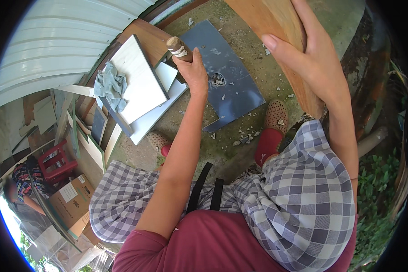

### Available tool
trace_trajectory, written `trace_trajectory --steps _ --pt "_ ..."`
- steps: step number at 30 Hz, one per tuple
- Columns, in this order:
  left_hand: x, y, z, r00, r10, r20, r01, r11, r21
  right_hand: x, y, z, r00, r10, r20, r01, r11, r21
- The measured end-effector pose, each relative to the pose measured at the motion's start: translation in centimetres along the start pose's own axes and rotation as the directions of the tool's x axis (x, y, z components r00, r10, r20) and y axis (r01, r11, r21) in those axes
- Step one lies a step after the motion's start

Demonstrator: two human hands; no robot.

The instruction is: The recorder uses a chisel and a wooden mallet to carve out a hole in a piece of furniture component while sitting on the ground.

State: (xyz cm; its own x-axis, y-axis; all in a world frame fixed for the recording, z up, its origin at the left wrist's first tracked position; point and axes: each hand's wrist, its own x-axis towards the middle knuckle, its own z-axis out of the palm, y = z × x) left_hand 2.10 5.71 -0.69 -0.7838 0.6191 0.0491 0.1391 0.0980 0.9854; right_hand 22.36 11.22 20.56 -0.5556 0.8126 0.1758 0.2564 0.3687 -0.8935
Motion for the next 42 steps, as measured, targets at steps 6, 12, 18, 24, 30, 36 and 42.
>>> trace_trajectory --steps 6,12,18,24,30,36,42 --pt "-0.4 -0.9 0.8 0.993 0.118 0.011 -0.116 0.987 -0.112 3.0 4.5 5.9 0.960 -0.037 0.279 0.117 0.954 -0.277" --pt "-0.2 -1.0 0.1 0.993 0.121 0.015 -0.119 0.988 -0.101 5.8 0.4 4.4 0.926 0.068 0.371 0.069 0.937 -0.344" --pt "-0.1 -1.3 0.4 0.994 0.099 0.041 -0.093 0.988 -0.119 4.7 4.7 6.7 0.941 -0.046 0.335 0.131 0.963 -0.235" --pt "0.9 -1.9 -0.8 0.993 0.101 -0.052 -0.106 0.990 -0.095 4.1 1.7 4.0 0.900 0.169 0.401 -0.084 0.972 -0.221" --pt "1.3 -1.3 -2.0 0.996 -0.044 0.074 0.056 0.986 -0.157 -1.6 5.8 2.3 0.990 0.134 0.049 -0.137 0.988 0.074" --pt "1.2 -0.2 -4.4 0.964 -0.011 0.266 0.050 0.989 -0.142 -5.7 6.7 1.9 0.926 0.375 -0.053 -0.345 0.893 0.287" --pt "1.2 1.5 -4.8 0.992 0.044 0.117 -0.028 0.991 -0.131 -7.4 6.8 1.6 0.856 0.510 -0.087 -0.461 0.829 0.317"
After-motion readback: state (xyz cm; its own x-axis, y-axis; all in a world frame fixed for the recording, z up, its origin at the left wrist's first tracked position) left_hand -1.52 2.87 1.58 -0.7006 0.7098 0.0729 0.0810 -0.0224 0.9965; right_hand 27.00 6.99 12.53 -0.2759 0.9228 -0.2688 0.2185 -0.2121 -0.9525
